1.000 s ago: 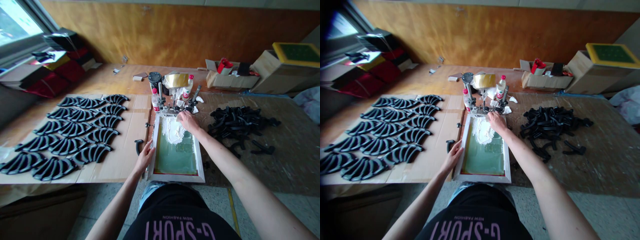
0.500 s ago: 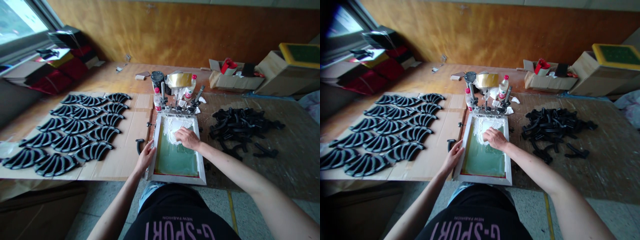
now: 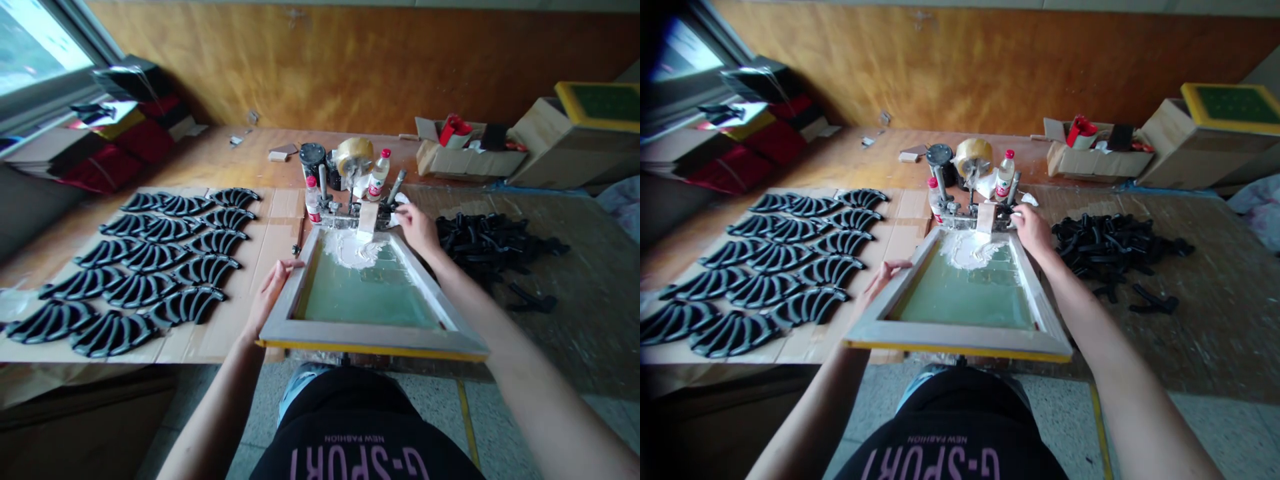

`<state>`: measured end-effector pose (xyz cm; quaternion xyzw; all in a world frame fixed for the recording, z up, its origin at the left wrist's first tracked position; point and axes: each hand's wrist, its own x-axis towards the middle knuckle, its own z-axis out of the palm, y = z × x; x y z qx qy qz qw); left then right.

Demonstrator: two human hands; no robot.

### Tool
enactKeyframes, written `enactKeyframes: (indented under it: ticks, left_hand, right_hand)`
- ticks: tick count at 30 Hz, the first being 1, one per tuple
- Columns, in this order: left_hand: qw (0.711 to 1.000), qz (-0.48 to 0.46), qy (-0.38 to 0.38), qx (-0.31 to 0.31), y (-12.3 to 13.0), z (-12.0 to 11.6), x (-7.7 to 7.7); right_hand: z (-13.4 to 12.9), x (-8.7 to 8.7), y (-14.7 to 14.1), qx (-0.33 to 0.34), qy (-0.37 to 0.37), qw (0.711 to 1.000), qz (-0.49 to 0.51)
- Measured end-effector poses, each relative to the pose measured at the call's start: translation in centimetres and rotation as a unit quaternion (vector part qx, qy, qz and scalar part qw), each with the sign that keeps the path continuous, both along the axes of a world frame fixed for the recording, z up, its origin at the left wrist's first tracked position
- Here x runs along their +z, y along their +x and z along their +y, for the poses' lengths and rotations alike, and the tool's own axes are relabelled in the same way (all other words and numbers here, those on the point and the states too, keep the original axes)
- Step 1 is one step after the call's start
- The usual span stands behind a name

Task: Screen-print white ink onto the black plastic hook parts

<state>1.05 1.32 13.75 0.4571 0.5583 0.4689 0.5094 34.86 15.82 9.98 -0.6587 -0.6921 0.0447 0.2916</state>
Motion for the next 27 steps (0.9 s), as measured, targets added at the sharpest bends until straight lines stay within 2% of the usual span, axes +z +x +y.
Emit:
enactKeyframes:
  ticks: [1, 3, 5, 7, 9, 10, 12, 14, 16, 17, 18, 19, 20, 21, 22, 23, 24, 25, 27]
  left_hand:
    - [0.999, -0.033, 0.037, 0.004, 0.4, 0.9, 0.8]
    - [0.99, -0.095, 0.105, 0.015, 1.3, 2.8, 2.0]
    - [0.982, -0.136, 0.126, 0.036, 2.3, 4.4, 2.5]
    - [0.976, -0.167, 0.113, 0.076, 3.5, 5.0, 2.0]
    - [0.973, -0.196, 0.065, 0.099, 4.9, 4.3, 0.4]
    - [0.974, -0.208, 0.014, 0.089, 5.7, 3.5, -0.8]
    - [0.964, -0.232, -0.129, 0.031, 7.3, 1.3, -3.6]
    - [0.933, -0.263, -0.245, -0.026, 8.6, -0.9, -6.1]
    - [0.917, -0.28, -0.284, -0.033, 8.5, -2.2, -8.1]
    - [0.921, -0.268, -0.281, -0.025, 7.7, -2.5, -8.9]
    - [0.932, -0.237, -0.273, -0.009, 6.4, -2.4, -9.6]
    - [0.946, -0.187, -0.265, 0.012, 4.6, -2.2, -10.3]
    - [0.959, -0.124, -0.253, 0.037, 2.3, -1.8, -11.0]
    - [0.964, -0.049, -0.252, 0.069, -0.2, -1.3, -11.8]
    - [0.96, 0.023, -0.266, 0.087, -2.9, -0.9, -12.6]
    - [0.953, 0.09, -0.268, 0.107, -5.4, -0.6, -13.5]
    - [0.942, 0.16, -0.275, 0.109, -7.7, -0.4, -14.3]
    - [0.924, 0.229, -0.292, 0.094, -9.6, -0.3, -15.2]
    - [0.886, 0.333, -0.318, 0.049, -11.8, -0.4, -16.5]
  right_hand:
    - [-0.6, -0.8, 1.2, -0.025, -0.013, 1.0, 0.011]
    - [-2.5, -3.0, 2.3, -0.024, -0.045, 0.998, 0.023]
    - [-4.6, -5.6, 1.5, 0.041, -0.064, 0.997, 0.021]
    - [-6.4, -7.5, -0.6, 0.122, -0.065, 0.99, 0.006]
    - [-7.8, -8.4, -3.1, 0.169, -0.062, 0.984, -0.017]
    - [-8.6, -8.3, -4.4, 0.171, -0.06, 0.983, -0.025]
    - [-10.3, -7.7, -6.7, 0.154, -0.046, 0.987, -0.023]
    - [-12.4, -6.9, -8.8, 0.191, -0.018, 0.981, -0.02]
    - [-14.1, -6.6, -9.7, 0.287, 0.001, 0.958, -0.026]
    - [-14.6, -6.7, -9.4, 0.321, -0.002, 0.947, -0.028]
    - [-14.8, -7.0, -8.4, 0.326, -0.016, 0.945, -0.03]
    - [-14.6, -7.4, -6.6, 0.292, -0.038, 0.955, -0.033]
    - [-14.2, -8.0, -4.3, 0.221, -0.069, 0.972, -0.04]
    - [-13.6, -8.6, -1.4, 0.125, -0.106, 0.985, -0.057]
    - [-12.9, -9.4, 1.7, 0.02, -0.146, 0.985, -0.087]
    - [-12.3, -10.2, 4.8, -0.067, -0.196, 0.971, -0.118]
    - [-11.9, -11.0, 7.6, -0.127, -0.241, 0.951, -0.143]
    - [-11.7, -11.8, 9.9, -0.17, -0.264, 0.937, -0.156]
    - [-11.9, -13.2, 12.8, -0.207, -0.299, 0.92, -0.149]
